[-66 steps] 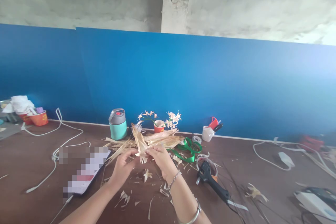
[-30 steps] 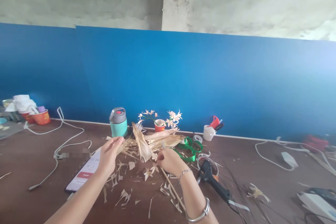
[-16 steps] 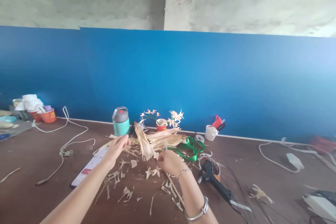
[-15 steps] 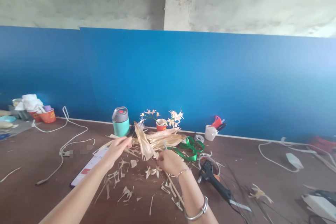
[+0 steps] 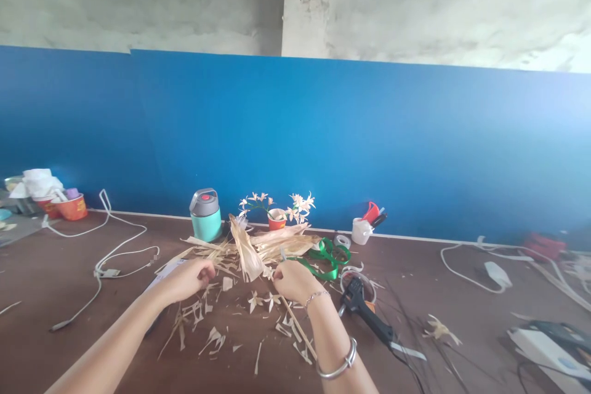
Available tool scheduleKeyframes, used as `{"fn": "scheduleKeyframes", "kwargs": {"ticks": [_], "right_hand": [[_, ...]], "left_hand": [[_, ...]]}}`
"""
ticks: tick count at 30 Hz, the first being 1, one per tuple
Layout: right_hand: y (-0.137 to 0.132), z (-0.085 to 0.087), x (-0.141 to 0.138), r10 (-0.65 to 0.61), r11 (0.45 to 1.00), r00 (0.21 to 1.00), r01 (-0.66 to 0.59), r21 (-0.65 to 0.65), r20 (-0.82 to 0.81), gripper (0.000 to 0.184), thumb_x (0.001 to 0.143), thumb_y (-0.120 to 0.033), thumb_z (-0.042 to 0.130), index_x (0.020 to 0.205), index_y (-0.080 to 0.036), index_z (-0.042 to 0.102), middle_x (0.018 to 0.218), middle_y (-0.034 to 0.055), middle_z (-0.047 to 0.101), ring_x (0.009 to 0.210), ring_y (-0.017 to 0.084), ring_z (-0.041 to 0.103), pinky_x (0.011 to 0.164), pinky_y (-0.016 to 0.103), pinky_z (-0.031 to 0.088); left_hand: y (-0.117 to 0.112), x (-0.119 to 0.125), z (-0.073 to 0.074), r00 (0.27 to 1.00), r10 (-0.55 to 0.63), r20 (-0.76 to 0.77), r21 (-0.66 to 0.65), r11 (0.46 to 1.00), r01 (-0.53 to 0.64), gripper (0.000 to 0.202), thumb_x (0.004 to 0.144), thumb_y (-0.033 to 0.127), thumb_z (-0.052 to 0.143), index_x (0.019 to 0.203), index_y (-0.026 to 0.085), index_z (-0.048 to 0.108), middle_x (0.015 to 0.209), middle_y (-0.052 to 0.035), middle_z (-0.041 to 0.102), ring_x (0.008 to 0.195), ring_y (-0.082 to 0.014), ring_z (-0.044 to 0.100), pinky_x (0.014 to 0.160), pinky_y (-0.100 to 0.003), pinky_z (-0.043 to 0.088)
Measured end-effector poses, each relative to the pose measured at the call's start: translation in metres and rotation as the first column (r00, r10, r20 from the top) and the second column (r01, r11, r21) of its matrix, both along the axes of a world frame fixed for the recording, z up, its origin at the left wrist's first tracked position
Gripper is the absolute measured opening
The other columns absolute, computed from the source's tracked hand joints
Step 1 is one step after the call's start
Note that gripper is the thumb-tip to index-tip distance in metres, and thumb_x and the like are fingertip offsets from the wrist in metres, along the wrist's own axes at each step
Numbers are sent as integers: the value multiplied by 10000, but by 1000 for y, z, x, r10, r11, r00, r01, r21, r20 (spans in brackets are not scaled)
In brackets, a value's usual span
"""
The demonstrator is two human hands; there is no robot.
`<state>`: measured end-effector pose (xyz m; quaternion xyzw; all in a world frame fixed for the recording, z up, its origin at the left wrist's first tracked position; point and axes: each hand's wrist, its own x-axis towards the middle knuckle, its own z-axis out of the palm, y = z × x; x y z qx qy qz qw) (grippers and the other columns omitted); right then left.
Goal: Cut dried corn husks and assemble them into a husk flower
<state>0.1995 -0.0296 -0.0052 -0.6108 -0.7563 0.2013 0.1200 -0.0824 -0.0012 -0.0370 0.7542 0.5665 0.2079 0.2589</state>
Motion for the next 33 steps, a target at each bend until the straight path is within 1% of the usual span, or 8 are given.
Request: {"fn": "scheduleKeyframes", "kwargs": {"ticks": [4, 9, 13, 20, 24, 27, 31, 33], "right_hand": [[-1, 4, 2, 14, 1000, 1000, -14, 8, 19, 202, 637, -101, 492, 565, -159, 672, 594, 53, 653, 537, 136, 527, 513, 226, 302], [-2, 6, 2, 14, 999, 999, -15, 32, 34, 207, 626, -101, 482, 571, -162, 673, 597, 52, 655, 533, 127, 498, 517, 228, 301], [-2, 6, 0, 5, 999, 999, -6, 38, 48, 215, 627, -87, 479, 526, -160, 654, 581, 70, 660, 496, 113, 446, 508, 239, 289], [-3, 11, -3, 33, 998, 999, -36, 60, 40, 220, 674, -120, 481, 546, -149, 657, 584, 74, 658, 522, 127, 483, 513, 233, 301], [-3, 9, -1, 49, 997, 999, -51, 64, 22, 215, 673, -122, 476, 624, -145, 685, 645, 62, 674, 573, 136, 536, 525, 220, 317], [-2, 8, -1, 45, 997, 999, -47, 63, 27, 213, 657, -106, 475, 591, -139, 675, 621, 58, 665, 561, 134, 533, 513, 221, 304], [-1, 8, -1, 28, 997, 999, -30, 68, 40, 218, 679, -112, 477, 586, -137, 672, 617, 65, 662, 566, 144, 538, 511, 227, 304], [-1, 9, -1, 20, 997, 999, -23, 68, 42, 210, 690, -112, 487, 637, -143, 689, 659, 65, 675, 599, 151, 560, 536, 224, 326]], "left_hand": [[-2, 3, 12, 997, 63, -50, 61, 996, -60, 185, 587, 174, 531, 639, 286, 670, 715, -24, 696, 677, -229, 621, 581, -279, 387], [-9, 10, 41, 990, 125, -60, 107, 987, -118, 139, 587, 203, 563, 618, 268, 682, 691, -20, 692, 637, -214, 617, 552, -254, 369], [-9, 13, 51, 982, 157, -103, 96, 984, -147, 152, 599, 188, 561, 569, 273, 683, 628, -20, 683, 574, -209, 603, 528, -253, 350], [-5, 37, 35, 987, 38, 158, 27, 999, -42, 159, 577, 202, 580, 639, 260, 715, 601, -4, 682, 527, -193, 604, 486, -236, 354], [-10, 61, 14, 983, -33, 182, 79, 997, 18, 140, 570, 185, 596, 599, 259, 711, 577, -10, 681, 562, -209, 617, 505, -246, 369], [-13, 71, 3, 982, -60, 179, 10, 998, 59, 85, 589, 292, 646, 616, 252, 716, 634, -28, 707, 598, -230, 637, 522, -261, 388], [-9, 71, 6, 953, -132, 272, -113, 979, 168, 147, 619, 339, 646, 704, 247, 724, 703, -23, 726, 654, -233, 655, 546, -264, 419], [-4, 70, 11, 970, -79, 230, -92, 990, 103, 152, 653, 307, 608, 734, 234, 713, 692, -11, 715, 648, -212, 643, 550, -255, 418]]}}
